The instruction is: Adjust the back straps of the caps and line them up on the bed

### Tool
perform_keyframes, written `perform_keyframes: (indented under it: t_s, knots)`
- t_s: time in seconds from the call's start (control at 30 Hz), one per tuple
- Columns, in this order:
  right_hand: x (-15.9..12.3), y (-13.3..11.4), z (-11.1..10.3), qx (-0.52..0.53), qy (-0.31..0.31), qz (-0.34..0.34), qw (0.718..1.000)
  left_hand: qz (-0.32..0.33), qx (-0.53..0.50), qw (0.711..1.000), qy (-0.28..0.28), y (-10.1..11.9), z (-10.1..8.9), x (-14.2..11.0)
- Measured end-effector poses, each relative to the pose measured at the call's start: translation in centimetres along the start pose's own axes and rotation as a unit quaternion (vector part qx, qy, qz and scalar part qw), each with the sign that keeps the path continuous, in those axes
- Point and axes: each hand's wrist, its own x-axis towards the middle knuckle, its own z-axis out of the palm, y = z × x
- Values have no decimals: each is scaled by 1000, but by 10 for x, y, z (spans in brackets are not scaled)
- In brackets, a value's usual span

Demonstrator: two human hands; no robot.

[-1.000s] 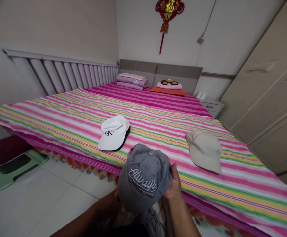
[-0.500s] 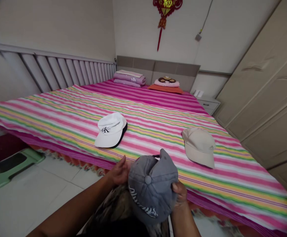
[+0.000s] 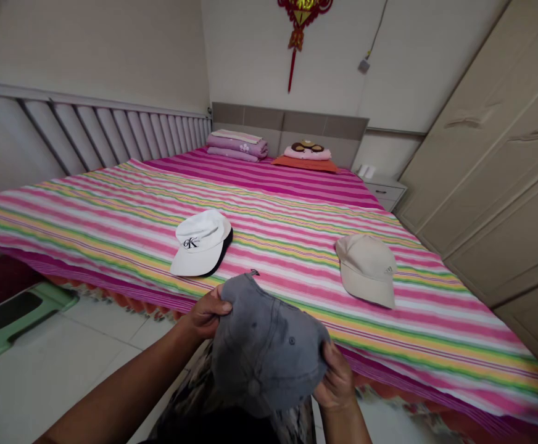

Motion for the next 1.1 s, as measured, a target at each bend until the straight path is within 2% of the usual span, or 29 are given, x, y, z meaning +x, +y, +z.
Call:
perform_keyframes:
  t_s: [0.17, 0.27, 0.33, 0.43, 0.57, 0.73, 0.9, 1.1]
  knots:
    - [-9, 6, 9, 36, 8, 11, 999, 7, 23, 1000, 15, 5, 3, -7]
    - [-13, 8, 8, 58, -7, 23, 998, -23, 70, 997, 35, 9, 7, -10]
    - [-15, 8, 8, 49, -16, 35, 998, -46, 106, 993, 37, 12, 9, -12]
    - [-19, 4, 12, 18, -28, 47, 998, -45, 144, 988, 28, 14, 13, -14]
    - [-24, -5, 23, 13, -40, 55, 998, -51, 140, 989, 23, 11, 15, -14]
    - [-24, -16, 37, -1, -61, 7, 998, -27, 141, 988, 58, 11, 21, -13]
    - [-23, -27, 49, -11, -75, -32, 997, 6, 167, 986, 15, 18, 33, -16]
    - [-29, -38, 69, -29, -53, -68, 996, -14, 167, 986, 0, 18, 39, -18]
